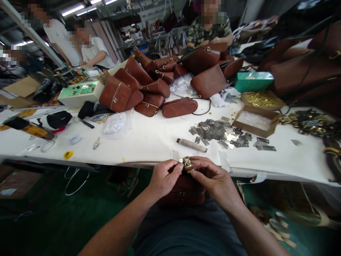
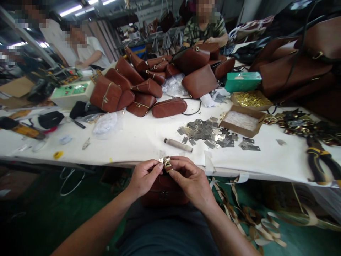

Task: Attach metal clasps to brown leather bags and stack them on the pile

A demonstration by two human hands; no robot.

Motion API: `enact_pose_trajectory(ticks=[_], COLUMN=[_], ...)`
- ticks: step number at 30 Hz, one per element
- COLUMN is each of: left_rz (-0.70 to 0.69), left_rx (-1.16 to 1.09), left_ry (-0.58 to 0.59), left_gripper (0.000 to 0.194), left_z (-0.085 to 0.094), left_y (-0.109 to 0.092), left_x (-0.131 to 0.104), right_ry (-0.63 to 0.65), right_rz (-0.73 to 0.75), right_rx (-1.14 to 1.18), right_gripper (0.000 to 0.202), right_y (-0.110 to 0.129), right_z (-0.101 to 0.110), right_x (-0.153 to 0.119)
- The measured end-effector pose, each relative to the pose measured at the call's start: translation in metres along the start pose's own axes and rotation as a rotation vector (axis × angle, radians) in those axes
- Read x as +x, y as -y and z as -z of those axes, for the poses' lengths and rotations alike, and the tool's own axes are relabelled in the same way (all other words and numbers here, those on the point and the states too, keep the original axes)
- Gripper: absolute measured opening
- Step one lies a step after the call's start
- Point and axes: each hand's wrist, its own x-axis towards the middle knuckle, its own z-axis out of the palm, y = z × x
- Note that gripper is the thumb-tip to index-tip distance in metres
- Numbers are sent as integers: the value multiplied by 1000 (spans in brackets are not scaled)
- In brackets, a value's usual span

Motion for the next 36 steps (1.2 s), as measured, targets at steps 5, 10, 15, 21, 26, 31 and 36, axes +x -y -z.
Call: enact_pose_trajectory(ticks=[5, 10, 15, 21, 26, 31, 36], left_rz=[-6, -21, 0, 30, -13, -21, -41], left_rx=[71, 91, 57, -69, -251, -119, 114], left_ry=[15, 36, 86, 113, 147, 202, 227], left_gripper=[29, 29, 31, 32, 37, 14, 20], left_z=[-1, 1, 2, 6, 13, 22, 25], left_y=[0, 2, 5, 12, 9, 6, 9], left_x=[1, 3, 4, 6, 5, 2, 3], right_ry=[-17, 12, -10, 384, 326, 101, 77], right_rz=[35, -41, 418, 604, 533, 106, -238], right_rx=[-97, -245, -475, -735, -649, -144, 406], right_gripper=[21, 33, 21, 32, 16, 14, 24], right_y=[4, 12, 17, 18, 23, 26, 14], right_z=[6, 4, -1, 5, 5, 6, -3], right_x=[6, 19, 24, 30, 34, 16, -6])
